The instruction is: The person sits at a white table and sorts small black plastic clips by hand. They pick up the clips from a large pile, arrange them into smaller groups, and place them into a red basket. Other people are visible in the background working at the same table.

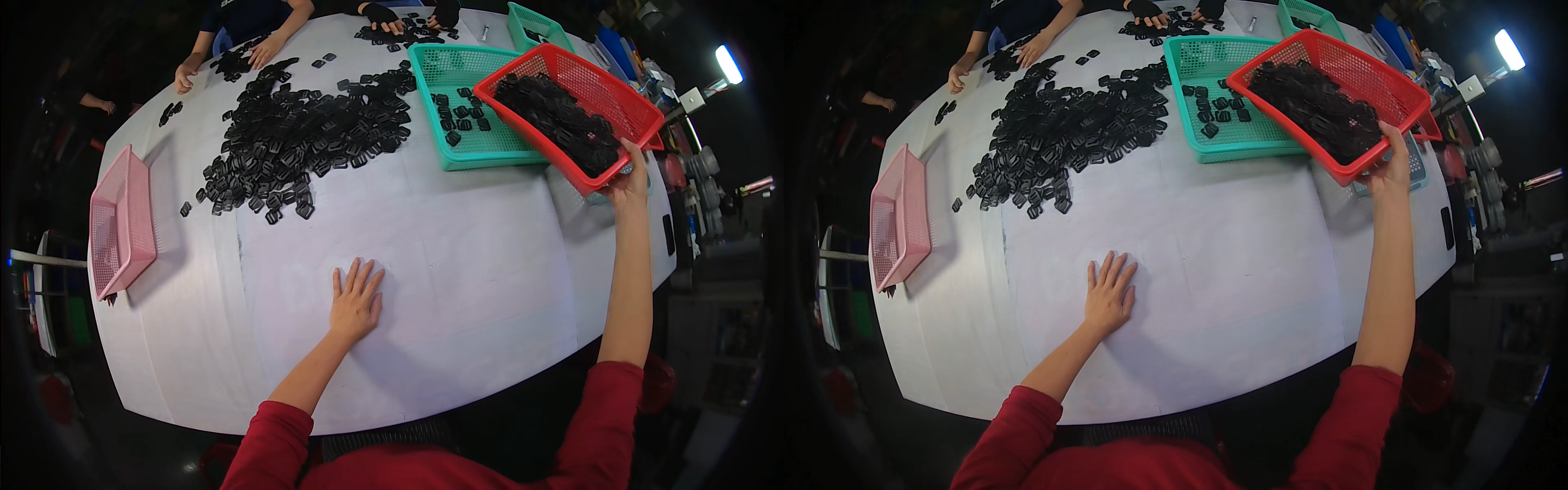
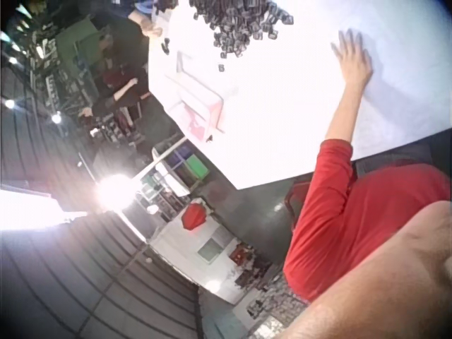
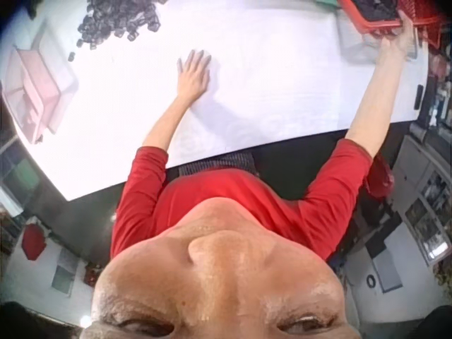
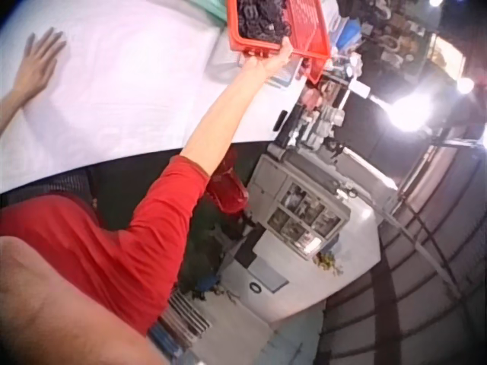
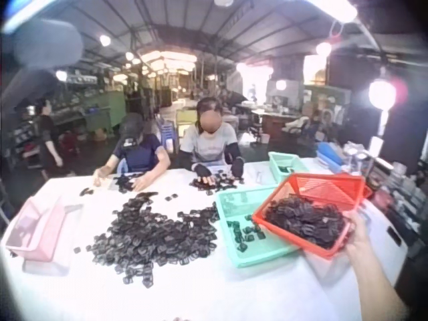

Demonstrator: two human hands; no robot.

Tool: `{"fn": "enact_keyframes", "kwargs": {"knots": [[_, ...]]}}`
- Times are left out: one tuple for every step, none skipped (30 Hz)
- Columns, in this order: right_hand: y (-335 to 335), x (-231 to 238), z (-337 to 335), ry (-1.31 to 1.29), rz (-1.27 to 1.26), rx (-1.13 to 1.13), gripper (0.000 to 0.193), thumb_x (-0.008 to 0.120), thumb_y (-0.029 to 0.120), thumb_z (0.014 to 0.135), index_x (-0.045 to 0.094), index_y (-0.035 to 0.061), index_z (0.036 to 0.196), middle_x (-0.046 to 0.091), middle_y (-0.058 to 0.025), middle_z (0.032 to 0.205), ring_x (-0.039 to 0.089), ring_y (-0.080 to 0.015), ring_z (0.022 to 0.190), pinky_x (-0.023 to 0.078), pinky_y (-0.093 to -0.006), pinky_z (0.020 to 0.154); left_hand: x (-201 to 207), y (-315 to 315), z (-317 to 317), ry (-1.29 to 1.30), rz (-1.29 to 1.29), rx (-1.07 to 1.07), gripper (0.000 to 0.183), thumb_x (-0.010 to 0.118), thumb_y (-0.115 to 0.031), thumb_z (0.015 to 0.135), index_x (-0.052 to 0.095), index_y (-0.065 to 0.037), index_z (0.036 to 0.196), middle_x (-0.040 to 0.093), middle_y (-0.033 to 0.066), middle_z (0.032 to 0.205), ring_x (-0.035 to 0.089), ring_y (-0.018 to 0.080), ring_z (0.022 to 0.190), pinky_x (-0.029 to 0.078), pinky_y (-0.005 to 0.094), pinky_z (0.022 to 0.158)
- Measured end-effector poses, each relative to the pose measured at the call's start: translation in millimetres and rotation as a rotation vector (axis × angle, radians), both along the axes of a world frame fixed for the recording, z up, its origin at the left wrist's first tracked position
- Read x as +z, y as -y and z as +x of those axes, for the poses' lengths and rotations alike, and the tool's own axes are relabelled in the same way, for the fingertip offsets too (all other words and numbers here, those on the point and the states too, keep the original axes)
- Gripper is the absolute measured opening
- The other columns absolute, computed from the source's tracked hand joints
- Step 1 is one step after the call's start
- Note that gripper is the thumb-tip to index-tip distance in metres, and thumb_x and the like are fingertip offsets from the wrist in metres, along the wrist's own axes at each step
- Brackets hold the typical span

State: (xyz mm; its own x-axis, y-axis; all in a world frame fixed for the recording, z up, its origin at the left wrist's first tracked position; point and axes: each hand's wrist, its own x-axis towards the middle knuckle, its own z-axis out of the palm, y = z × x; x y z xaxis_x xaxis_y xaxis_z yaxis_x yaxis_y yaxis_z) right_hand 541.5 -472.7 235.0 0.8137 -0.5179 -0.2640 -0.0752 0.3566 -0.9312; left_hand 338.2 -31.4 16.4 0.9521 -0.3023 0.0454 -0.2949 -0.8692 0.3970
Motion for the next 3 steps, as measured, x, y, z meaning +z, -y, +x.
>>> {"fn": "enact_keyframes", "kwargs": {"knots": [[-2,2,8,-0.025,-0.054,-0.007,0.074,0.079,0.037,0.065,0.050,0.0192,0.131,0.045,-0.0125,0.133,0.045,-0.0368,0.122,0.034,-0.0706,0.091,-1,0,0,-0.006,0.013,0.002,0.049,0.058,-0.022,0.088,0.049,-0.014,0.135,0.037,0.0083,0.149,0.023,0.0291,0.144,0.012,0.0588,0.115],[-11,7,13,-0.050,-0.112,-0.016,0.075,0.079,0.036,0.065,0.049,0.0194,0.132,0.046,-0.0098,0.133,0.044,-0.0356,0.123,0.034,-0.0700,0.091,-2,0,1,-0.010,0.022,0.003,0.049,0.058,-0.022,0.088,0.049,-0.014,0.136,0.037,0.0081,0.149,0.023,0.0291,0.144,0.011,0.0588,0.116],[-14,10,20,-0.075,-0.180,0.017,0.082,0.080,0.037,0.065,0.043,0.0203,0.137,0.046,-0.0047,0.134,0.041,-0.0326,0.127,0.035,-0.0678,0.092,-5,-1,1,-0.026,0.047,-0.003,0.052,0.058,-0.023,0.088,0.047,-0.016,0.138,0.034,0.0082,0.151,0.021,0.0295,0.145,0.009,0.0588,0.116]]}}
